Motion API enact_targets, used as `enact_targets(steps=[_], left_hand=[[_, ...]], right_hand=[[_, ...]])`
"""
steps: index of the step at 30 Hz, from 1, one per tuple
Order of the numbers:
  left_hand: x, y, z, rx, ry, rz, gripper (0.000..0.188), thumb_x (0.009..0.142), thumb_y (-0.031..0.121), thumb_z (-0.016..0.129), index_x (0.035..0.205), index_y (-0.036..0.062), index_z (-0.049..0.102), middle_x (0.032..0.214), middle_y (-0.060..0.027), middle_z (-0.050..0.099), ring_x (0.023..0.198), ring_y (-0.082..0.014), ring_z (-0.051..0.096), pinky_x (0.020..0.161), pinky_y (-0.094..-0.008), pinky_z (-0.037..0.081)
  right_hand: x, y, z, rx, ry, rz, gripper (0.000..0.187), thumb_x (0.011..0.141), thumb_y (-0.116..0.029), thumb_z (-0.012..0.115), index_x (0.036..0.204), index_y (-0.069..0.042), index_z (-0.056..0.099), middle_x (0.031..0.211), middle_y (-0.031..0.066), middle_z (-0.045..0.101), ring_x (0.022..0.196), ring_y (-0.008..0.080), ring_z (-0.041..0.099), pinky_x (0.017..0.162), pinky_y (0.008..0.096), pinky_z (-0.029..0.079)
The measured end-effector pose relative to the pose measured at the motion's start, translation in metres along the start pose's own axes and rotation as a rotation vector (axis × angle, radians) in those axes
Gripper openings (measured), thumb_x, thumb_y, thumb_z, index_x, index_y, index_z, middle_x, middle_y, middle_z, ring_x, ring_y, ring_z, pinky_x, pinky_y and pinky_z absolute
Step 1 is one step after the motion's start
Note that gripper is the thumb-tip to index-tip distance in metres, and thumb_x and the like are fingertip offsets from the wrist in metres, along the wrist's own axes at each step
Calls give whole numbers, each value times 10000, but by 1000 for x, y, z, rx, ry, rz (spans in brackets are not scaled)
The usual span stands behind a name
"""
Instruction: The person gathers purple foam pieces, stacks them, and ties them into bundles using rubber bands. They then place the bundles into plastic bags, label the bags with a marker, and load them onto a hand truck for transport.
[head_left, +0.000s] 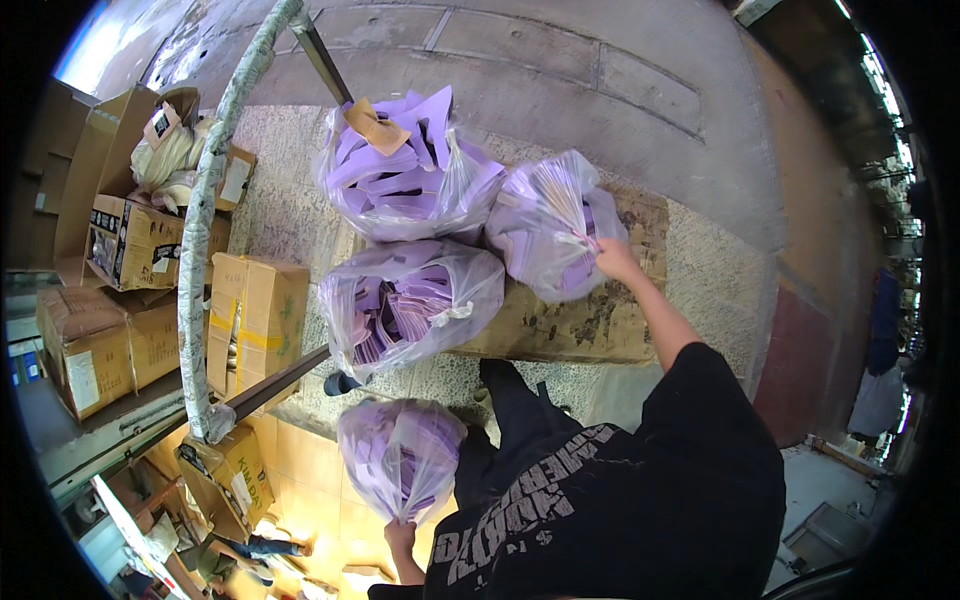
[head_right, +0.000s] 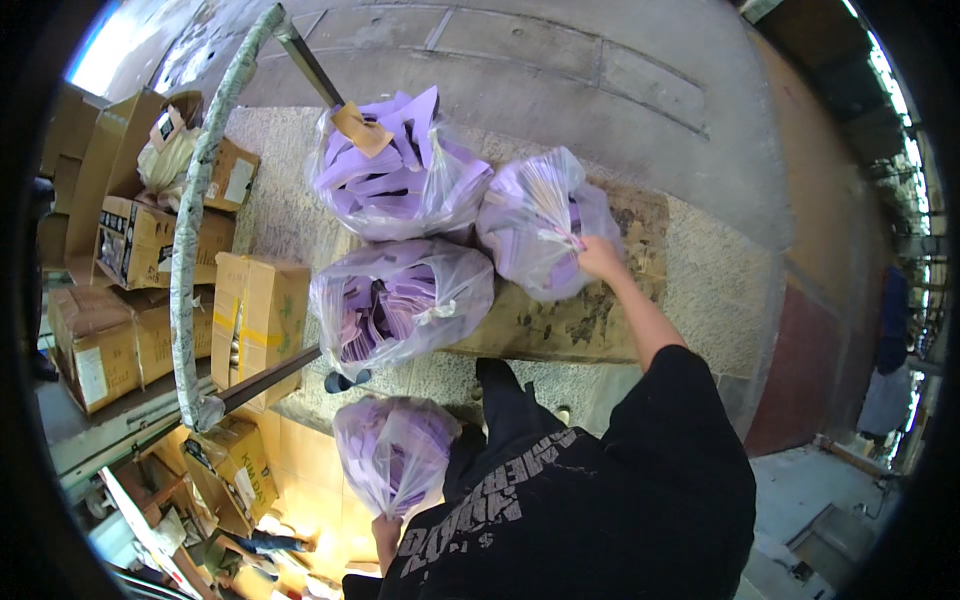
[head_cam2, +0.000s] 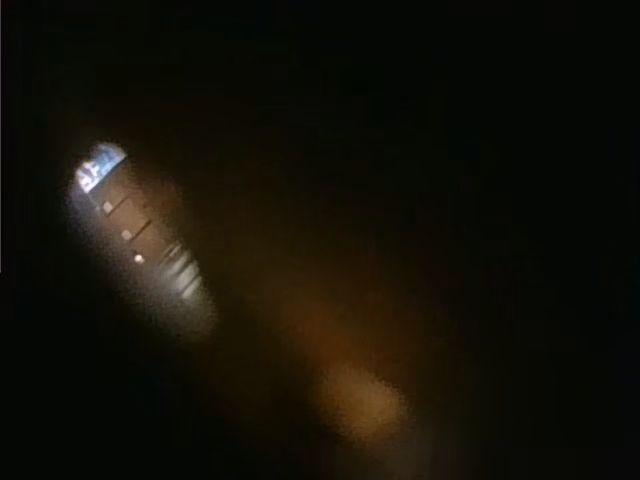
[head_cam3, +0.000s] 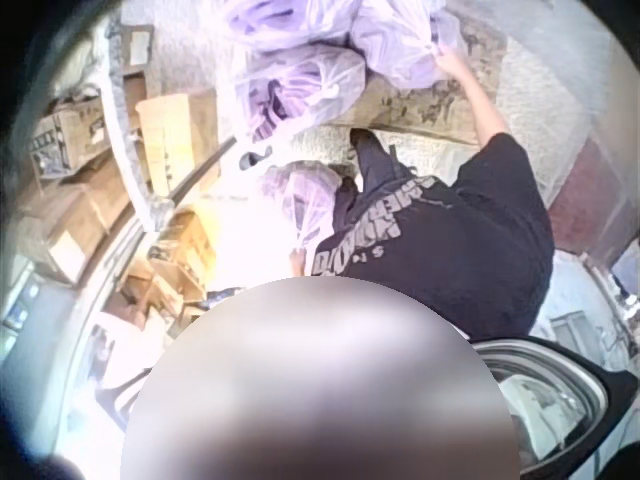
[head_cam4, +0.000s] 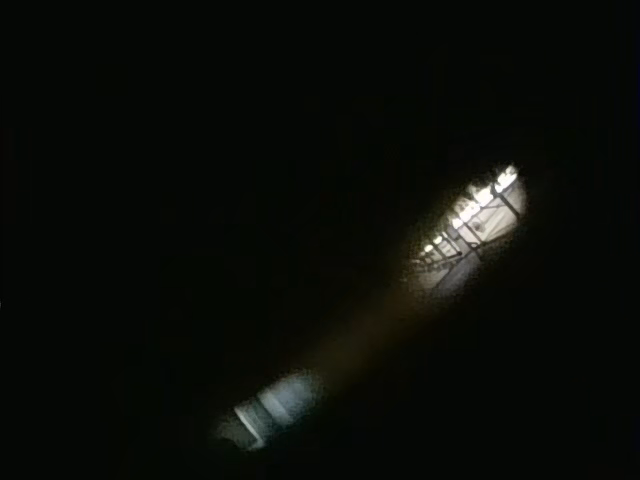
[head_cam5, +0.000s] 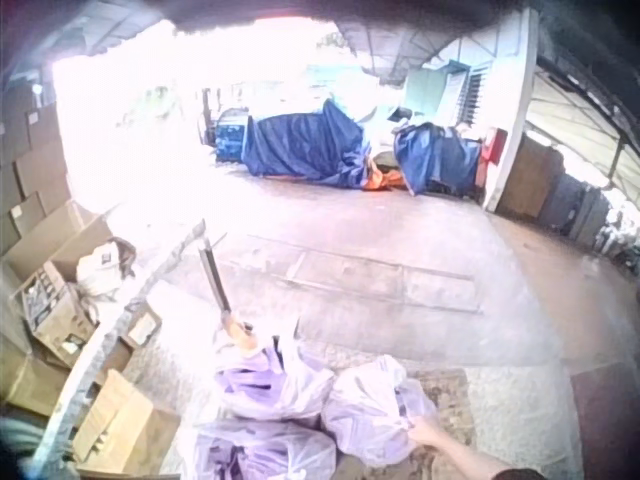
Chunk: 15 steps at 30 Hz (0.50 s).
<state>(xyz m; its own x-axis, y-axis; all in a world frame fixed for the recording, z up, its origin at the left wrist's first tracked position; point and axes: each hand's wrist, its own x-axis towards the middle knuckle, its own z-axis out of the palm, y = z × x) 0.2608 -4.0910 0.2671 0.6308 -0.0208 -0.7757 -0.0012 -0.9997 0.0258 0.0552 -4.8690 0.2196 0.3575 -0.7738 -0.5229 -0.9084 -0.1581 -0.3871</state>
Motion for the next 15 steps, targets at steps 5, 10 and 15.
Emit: enact_targets(steps=[5, 10, 15], left_hand=[[0, 61, -8, 81, -9, 70, 405, 718, 233, 698, 1044, -4, 738, 946, -282, 728, 925, -459, 707, 841, -507, 550], [1, 107, -15, 143, -81, 230, 380, 745, 223, 691, 1073, 37, 744, 952, -270, 729, 919, -461, 704, 849, -513, 557], [-9, 118, -20, 204, -149, 270, 374, 771, 226, 702, 1108, 72, 754, 939, -250, 739, 919, -438, 714, 857, -500, 558]], right_hand=[[81, -27, 18, -65, 21, -33, 324, 838, -148, 599, 1142, -104, 701, 1118, 198, 717, 1065, 397, 681, 895, 490, 535], [60, -31, 11, -291, 76, -53, 504, 859, -193, 617, 1352, -98, 578, 1359, 158, 608, 1204, 389, 627, 991, 491, 522], [41, -35, 10, -248, 159, -66, 544, 873, -237, 654, 1378, -65, 551, 1393, 165, 571, 1236, 382, 616, 1022, 489, 517]])
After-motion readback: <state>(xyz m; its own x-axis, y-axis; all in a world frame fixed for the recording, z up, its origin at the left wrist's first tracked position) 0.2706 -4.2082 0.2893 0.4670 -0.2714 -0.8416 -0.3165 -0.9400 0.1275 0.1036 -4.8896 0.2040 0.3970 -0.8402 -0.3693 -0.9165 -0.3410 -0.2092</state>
